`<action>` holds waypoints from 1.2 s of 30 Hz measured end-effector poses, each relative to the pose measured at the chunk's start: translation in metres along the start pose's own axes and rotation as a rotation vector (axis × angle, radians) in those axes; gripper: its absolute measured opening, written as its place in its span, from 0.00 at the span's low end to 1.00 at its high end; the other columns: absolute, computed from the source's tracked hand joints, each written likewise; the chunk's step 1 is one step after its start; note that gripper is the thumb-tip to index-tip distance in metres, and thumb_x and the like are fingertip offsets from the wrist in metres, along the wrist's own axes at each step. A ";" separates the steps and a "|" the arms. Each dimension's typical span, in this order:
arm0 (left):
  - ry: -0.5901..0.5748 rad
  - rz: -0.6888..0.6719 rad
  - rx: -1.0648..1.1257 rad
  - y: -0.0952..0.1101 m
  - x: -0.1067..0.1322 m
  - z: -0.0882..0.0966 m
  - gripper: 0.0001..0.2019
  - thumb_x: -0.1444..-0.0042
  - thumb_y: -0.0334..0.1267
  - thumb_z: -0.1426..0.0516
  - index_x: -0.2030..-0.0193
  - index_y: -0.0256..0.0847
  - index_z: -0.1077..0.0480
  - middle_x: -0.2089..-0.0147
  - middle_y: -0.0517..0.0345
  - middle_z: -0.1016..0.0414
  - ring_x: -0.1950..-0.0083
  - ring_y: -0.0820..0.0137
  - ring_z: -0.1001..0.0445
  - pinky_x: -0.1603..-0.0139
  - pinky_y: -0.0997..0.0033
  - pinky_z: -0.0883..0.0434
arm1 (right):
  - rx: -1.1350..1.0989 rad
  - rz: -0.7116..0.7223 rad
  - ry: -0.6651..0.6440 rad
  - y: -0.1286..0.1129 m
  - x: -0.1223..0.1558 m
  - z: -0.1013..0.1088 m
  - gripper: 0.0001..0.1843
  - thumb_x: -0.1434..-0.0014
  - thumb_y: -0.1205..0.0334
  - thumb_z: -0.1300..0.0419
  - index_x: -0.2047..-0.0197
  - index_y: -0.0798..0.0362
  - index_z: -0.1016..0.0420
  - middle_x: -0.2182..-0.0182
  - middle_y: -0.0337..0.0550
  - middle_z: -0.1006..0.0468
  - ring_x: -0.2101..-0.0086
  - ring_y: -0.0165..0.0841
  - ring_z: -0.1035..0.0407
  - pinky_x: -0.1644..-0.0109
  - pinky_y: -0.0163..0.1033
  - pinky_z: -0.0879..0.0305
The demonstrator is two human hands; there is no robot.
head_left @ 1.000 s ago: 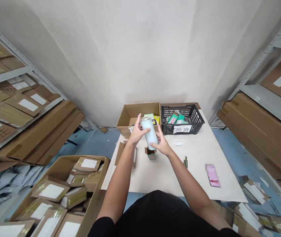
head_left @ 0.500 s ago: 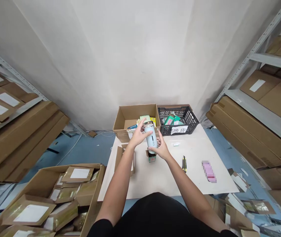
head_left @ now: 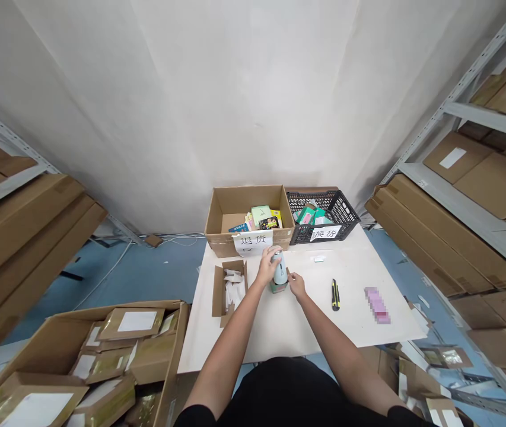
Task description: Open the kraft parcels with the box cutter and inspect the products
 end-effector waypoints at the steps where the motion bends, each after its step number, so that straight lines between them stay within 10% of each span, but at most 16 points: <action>1: -0.001 0.025 0.012 -0.009 0.002 -0.003 0.19 0.37 0.41 0.40 0.41 0.45 0.22 0.33 0.45 0.31 0.29 0.56 0.37 0.26 0.52 0.41 | 0.010 0.004 -0.004 0.003 0.000 -0.003 0.21 0.43 0.41 0.40 0.70 0.51 0.25 0.70 0.45 0.20 0.61 0.41 0.26 0.57 0.39 0.32; 14: -0.245 0.088 -0.185 -0.078 0.029 -0.026 0.13 0.57 0.32 0.29 0.63 0.48 0.14 0.37 0.50 0.25 0.27 0.48 0.37 0.24 0.43 0.42 | -0.033 -0.084 0.066 0.012 0.004 -0.015 0.25 0.43 0.35 0.41 0.76 0.48 0.35 0.78 0.41 0.26 0.69 0.39 0.27 0.66 0.38 0.35; 18: -0.163 0.118 -0.226 -0.096 0.047 -0.017 0.18 0.52 0.38 0.31 0.52 0.48 0.17 0.29 0.49 0.31 0.22 0.48 0.44 0.22 0.42 0.45 | -0.039 -0.092 0.070 0.010 0.006 -0.017 0.25 0.44 0.36 0.39 0.76 0.48 0.35 0.77 0.42 0.25 0.68 0.38 0.27 0.65 0.38 0.33; 22: 0.076 0.473 -0.142 -0.117 0.051 -0.001 0.21 0.40 0.39 0.40 0.40 0.45 0.25 0.33 0.45 0.27 0.27 0.52 0.35 0.26 0.46 0.40 | -0.089 -0.101 0.073 0.007 0.010 -0.020 0.22 0.45 0.38 0.38 0.72 0.48 0.35 0.71 0.42 0.23 0.65 0.38 0.26 0.63 0.38 0.30; 28: -0.107 0.575 0.004 -0.136 0.035 -0.003 0.20 0.50 0.36 0.36 0.48 0.39 0.23 0.47 0.47 0.17 0.43 0.53 0.20 0.37 0.53 0.27 | -0.051 0.072 -0.046 0.005 0.014 -0.026 0.12 0.45 0.56 0.38 0.57 0.46 0.29 0.54 0.40 0.19 0.55 0.40 0.24 0.47 0.44 0.27; 36: -0.153 0.468 0.061 -0.130 0.023 0.008 0.29 0.59 0.26 0.40 0.46 0.40 0.26 0.37 0.48 0.23 0.37 0.57 0.25 0.36 0.57 0.28 | 0.038 0.170 -0.174 0.011 0.022 -0.018 0.28 0.52 0.67 0.42 0.47 0.46 0.23 0.45 0.43 0.20 0.48 0.41 0.24 0.39 0.49 0.29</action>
Point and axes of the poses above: each hand's wrist, its own x-axis away from the middle knuckle, its own z-axis out of the back of the hand, y = z × x, the point moved 1 cm from there along -x, towards the middle knuckle
